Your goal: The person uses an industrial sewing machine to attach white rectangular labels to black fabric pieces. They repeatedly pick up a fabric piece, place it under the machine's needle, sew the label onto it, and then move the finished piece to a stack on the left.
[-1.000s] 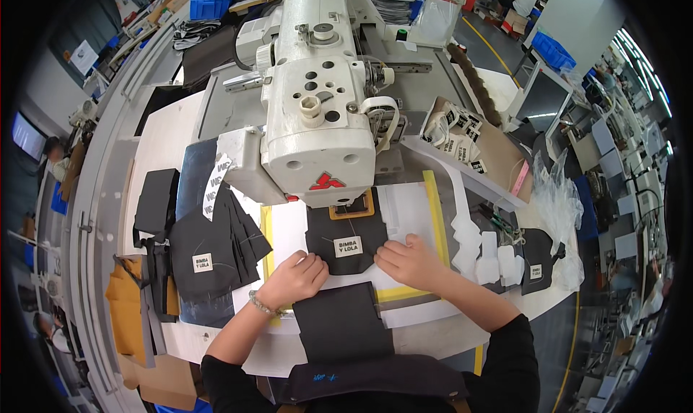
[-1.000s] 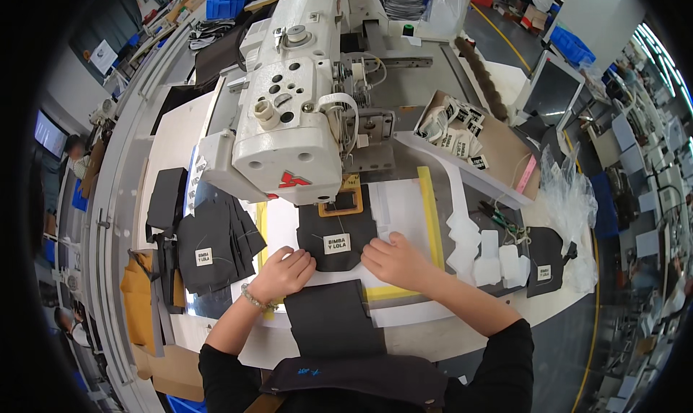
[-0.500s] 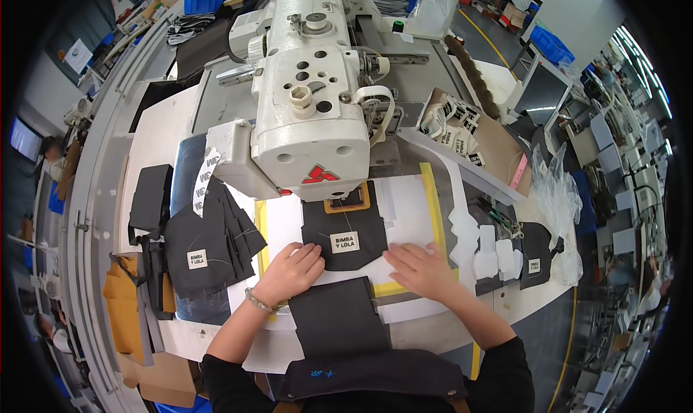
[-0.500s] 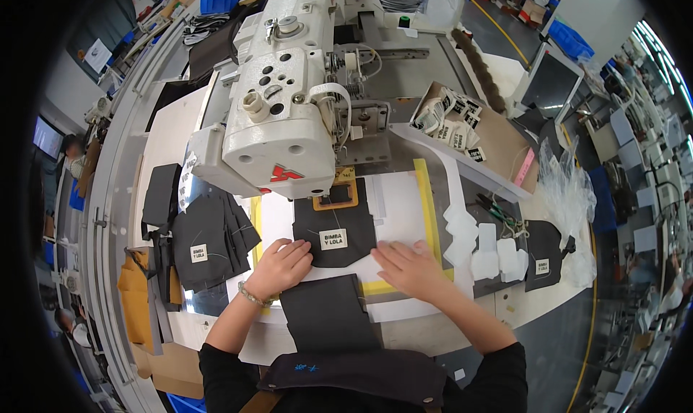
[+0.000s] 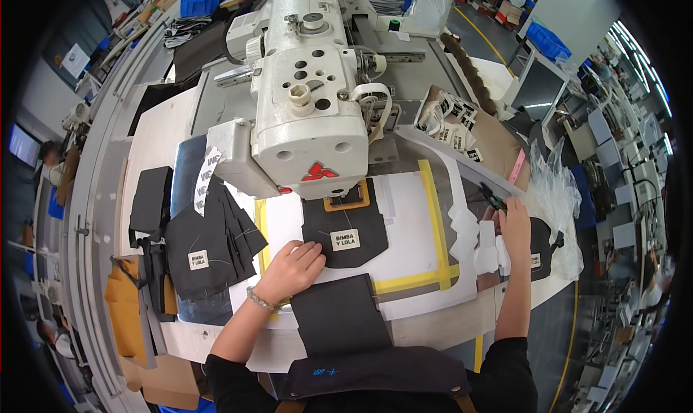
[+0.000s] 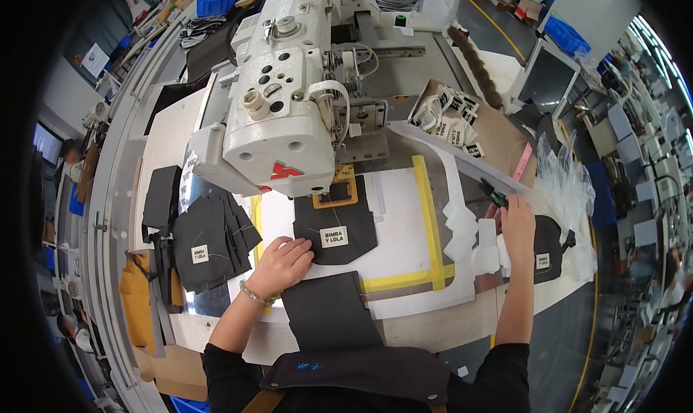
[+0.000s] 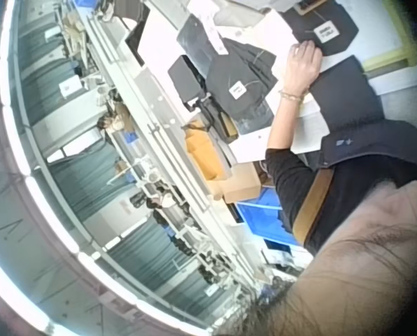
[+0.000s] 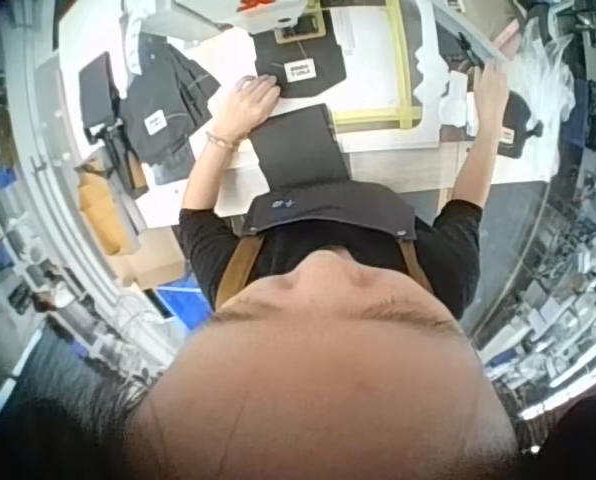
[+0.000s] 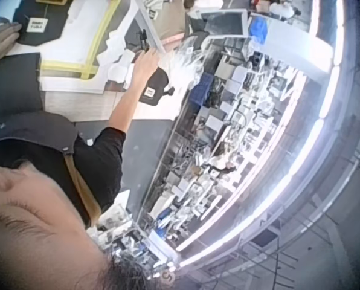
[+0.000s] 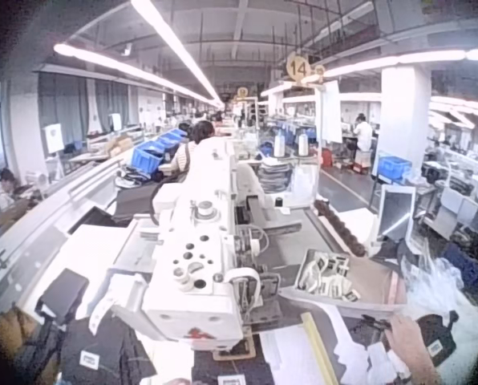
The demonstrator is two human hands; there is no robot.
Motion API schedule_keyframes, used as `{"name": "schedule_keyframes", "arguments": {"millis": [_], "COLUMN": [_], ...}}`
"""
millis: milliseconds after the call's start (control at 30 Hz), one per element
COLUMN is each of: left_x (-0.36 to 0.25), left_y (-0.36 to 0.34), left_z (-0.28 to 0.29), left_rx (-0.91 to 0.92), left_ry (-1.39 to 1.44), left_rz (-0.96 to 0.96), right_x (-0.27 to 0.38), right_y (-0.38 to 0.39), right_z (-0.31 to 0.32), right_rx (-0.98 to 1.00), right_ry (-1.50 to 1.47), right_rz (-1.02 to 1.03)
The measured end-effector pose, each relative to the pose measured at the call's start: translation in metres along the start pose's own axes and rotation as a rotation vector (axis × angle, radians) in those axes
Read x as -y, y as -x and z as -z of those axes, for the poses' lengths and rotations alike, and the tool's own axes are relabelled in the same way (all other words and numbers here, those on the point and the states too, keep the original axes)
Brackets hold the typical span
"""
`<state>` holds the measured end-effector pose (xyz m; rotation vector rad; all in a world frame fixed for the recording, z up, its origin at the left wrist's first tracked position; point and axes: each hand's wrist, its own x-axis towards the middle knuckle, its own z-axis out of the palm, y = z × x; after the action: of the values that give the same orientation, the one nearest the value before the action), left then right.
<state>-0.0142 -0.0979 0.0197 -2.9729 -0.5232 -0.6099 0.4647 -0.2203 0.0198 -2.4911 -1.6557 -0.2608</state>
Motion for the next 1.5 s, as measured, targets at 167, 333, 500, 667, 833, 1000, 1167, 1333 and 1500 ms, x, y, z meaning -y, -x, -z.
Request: {"name": "schedule_keyframes", "arguments": {"millis": [167, 333, 500, 667, 833, 1000, 1167, 1333, 1500], "left_x": [0.002, -0.001, -0.02, -0.046, -0.058, -0.068, -0.069, -0.069, -0.052], "left_y": [0.0, 0.002, -0.004, 0.002, 0.007, 0.009, 0.009, 0.01, 0.007], "left_z": [0.004, 0.006, 0.026, 0.025, 0.025, 0.033, 0.032, 0.032, 0.042], "left_rx": [0.006, 0.041, -0.175, -0.187, -0.164, -0.144, -0.157, -0.168, -0.276], "left_ry": [0.048, 0.183, 0.211, 0.128, 0.105, 0.084, 0.079, 0.091, 0.373], "left_rz": [0.036, 0.189, 0.022, -0.124, -0.169, -0.204, -0.197, -0.195, 0.19], "right_x": [-0.01, 0.02, 0.071, 0.137, 0.187, 0.221, 0.237, 0.24, 0.235], "right_y": [-0.004, -0.003, -0.015, -0.021, -0.022, -0.037, -0.04, -0.038, -0.037], "right_z": [-0.014, 0.007, 0.045, 0.053, 0.042, 0.021, 0.012, -0.002, -0.007], "right_rx": [-0.041, -0.089, -0.456, -0.287, -0.103, -0.219, -0.275, -0.236, -0.228], "right_ry": [-0.042, -0.096, -0.127, -0.515, -0.328, -0.218, -0.202, -0.281, -0.306], "right_rz": [-0.009, -0.045, 0.241, 0.441, 0.802, 1.047, 1.196, 1.174, 1.045]}}
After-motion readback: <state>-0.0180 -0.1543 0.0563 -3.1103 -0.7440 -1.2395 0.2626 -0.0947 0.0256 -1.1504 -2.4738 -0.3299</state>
